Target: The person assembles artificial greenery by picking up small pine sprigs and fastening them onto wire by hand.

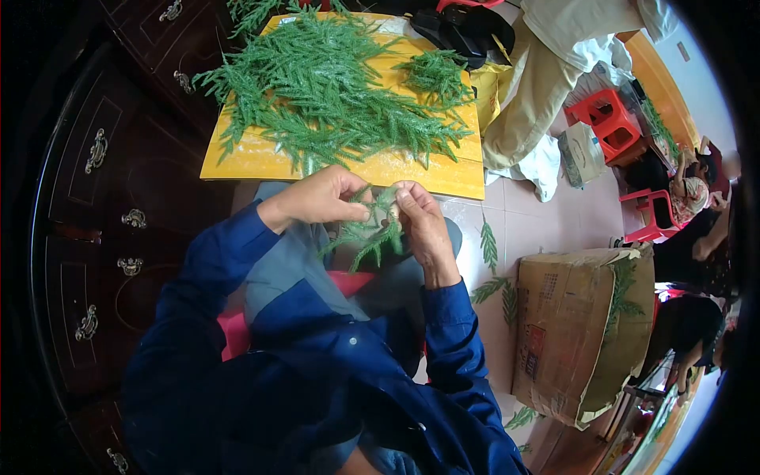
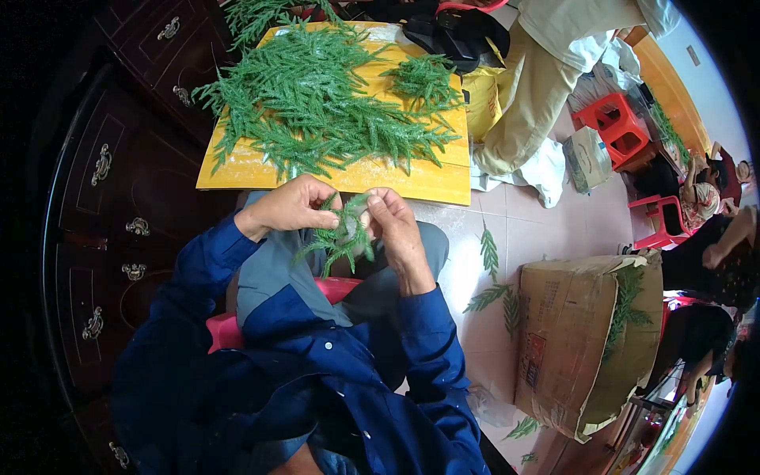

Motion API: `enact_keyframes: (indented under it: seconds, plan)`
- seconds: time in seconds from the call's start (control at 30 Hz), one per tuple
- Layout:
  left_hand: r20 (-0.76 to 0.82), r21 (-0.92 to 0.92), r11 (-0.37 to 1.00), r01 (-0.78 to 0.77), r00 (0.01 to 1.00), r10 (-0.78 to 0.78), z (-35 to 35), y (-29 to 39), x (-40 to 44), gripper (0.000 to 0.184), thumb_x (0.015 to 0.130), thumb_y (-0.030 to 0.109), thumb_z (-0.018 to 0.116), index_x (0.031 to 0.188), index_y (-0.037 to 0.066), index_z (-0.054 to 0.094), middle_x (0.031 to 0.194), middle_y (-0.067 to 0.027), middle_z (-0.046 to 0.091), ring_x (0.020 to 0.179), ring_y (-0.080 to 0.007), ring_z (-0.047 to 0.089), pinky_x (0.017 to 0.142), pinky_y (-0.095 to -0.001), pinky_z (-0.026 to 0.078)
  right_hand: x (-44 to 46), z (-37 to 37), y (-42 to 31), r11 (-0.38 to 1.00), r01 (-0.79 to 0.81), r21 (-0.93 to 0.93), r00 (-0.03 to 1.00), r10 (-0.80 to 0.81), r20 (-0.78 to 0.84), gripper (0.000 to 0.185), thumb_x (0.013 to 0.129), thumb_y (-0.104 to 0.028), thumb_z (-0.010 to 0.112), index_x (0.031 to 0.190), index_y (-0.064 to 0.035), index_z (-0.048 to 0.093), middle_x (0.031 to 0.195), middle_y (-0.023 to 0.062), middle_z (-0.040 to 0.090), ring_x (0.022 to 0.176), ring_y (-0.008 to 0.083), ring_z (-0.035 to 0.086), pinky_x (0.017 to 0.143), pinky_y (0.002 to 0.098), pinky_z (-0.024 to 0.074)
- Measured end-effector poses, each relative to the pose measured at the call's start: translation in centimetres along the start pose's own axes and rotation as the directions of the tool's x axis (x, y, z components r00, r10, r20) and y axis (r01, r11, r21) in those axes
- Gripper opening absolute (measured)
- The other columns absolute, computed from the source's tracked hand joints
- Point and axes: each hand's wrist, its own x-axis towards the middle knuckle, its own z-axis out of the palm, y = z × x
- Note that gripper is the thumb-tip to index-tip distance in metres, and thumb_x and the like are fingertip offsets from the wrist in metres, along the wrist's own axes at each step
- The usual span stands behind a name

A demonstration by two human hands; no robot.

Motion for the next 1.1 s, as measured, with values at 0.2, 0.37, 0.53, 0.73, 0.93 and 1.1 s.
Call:
enact_keyframes:
  seconds: [0.2, 0.37, 0.53, 0.73, 0.93, 1.1]
  plan:
    - [-0.086, -0.102, 0.995, -0.011, 0.996, 0.002, -0.2, -1.7, 0.4, 0.012, 0.082, 0.01, 0.068, 0.087, 0.001, 0.062, 0.074, 0.0067, 0.057, 0.065, -0.0005, 0.048, 0.056, -0.0205, 0.04, -0.3, -0.1, -0.2, 0.99, -0.142, -0.023, 0.966, 0.144, 0.215, 0.012, 0.089, -0.016, 0.063, 0.096, -0.0069, 0.06, 0.082, -0.0006, 0.063, 0.069, 0.0069, 0.058, 0.064, 0.0215, 0.0466]
    - [-0.086, -0.077, 0.997, -0.021, 0.996, 0.014, 0.2, -1.9, 0.4, 0.011, 0.084, 0.008, 0.068, 0.089, 0.001, 0.061, 0.077, 0.0046, 0.059, 0.07, -0.0017, 0.051, 0.063, -0.0196, 0.043, -0.5, -0.1, 0.6, 0.978, -0.182, -0.103, 0.952, 0.201, 0.23, 0.014, 0.087, -0.018, 0.067, 0.092, -0.0058, 0.065, 0.081, -0.002, 0.064, 0.071, 0.005, 0.056, 0.063, 0.0199, 0.044]
    - [-0.094, -0.113, 0.993, -0.027, 0.995, 0.017, 0.7, -1.6, 0.5, 0.012, 0.086, 0.008, 0.065, 0.093, 0.0, 0.06, 0.08, 0.0011, 0.062, 0.074, -0.0043, 0.056, 0.066, -0.0213, 0.047, -0.8, 0.4, 0.2, 0.978, -0.136, -0.155, 0.97, 0.163, 0.177, 0.008, 0.085, -0.012, 0.067, 0.088, -0.0049, 0.066, 0.079, -0.0028, 0.063, 0.071, 0.0041, 0.055, 0.063, 0.0205, 0.0433]
    - [-0.062, -0.204, 0.979, -0.02, 0.998, 0.007, 1.2, -2.5, 0.8, 0.013, 0.088, 0.009, 0.063, 0.097, 0.0, 0.06, 0.082, -0.0022, 0.064, 0.076, -0.0071, 0.06, 0.068, -0.0235, 0.05, -0.6, 0.3, 0.7, 0.882, 0.122, -0.455, 0.99, -0.077, 0.117, 0.009, 0.076, 0.0, 0.064, 0.081, -0.0069, 0.063, 0.071, 0.0014, 0.061, 0.065, 0.0104, 0.055, 0.061, 0.0248, 0.0429]
    - [-0.089, -0.342, 0.94, 0.004, 0.995, -0.036, 1.6, -2.3, 0.8, 0.012, 0.086, 0.005, 0.063, 0.097, -0.001, 0.062, 0.085, -0.0008, 0.064, 0.076, -0.0048, 0.058, 0.066, -0.0213, 0.048, -0.4, 1.2, -0.7, -0.133, 0.355, -0.925, 0.67, -0.654, 0.351, 0.019, 0.065, 0.004, 0.063, 0.079, -0.0089, 0.062, 0.065, 0.0083, 0.055, 0.06, 0.0206, 0.054, 0.057, 0.0318, 0.042]
    - [-0.15, -0.23, 0.97, -0.072, 0.988, 0.038, 1.1, -1.4, 1.0, 0.012, 0.087, 0.013, 0.067, 0.083, 0.003, 0.059, 0.073, 0.0056, 0.055, 0.065, -0.0014, 0.049, 0.056, -0.0188, 0.04, -0.2, -0.3, -0.8, 0.323, 0.408, -0.854, 0.777, -0.614, 0.139, 0.012, 0.073, -0.002, 0.07, 0.077, -0.0075, 0.06, 0.066, 0.0044, 0.059, 0.058, 0.0147, 0.054, 0.056, 0.0283, 0.0428]
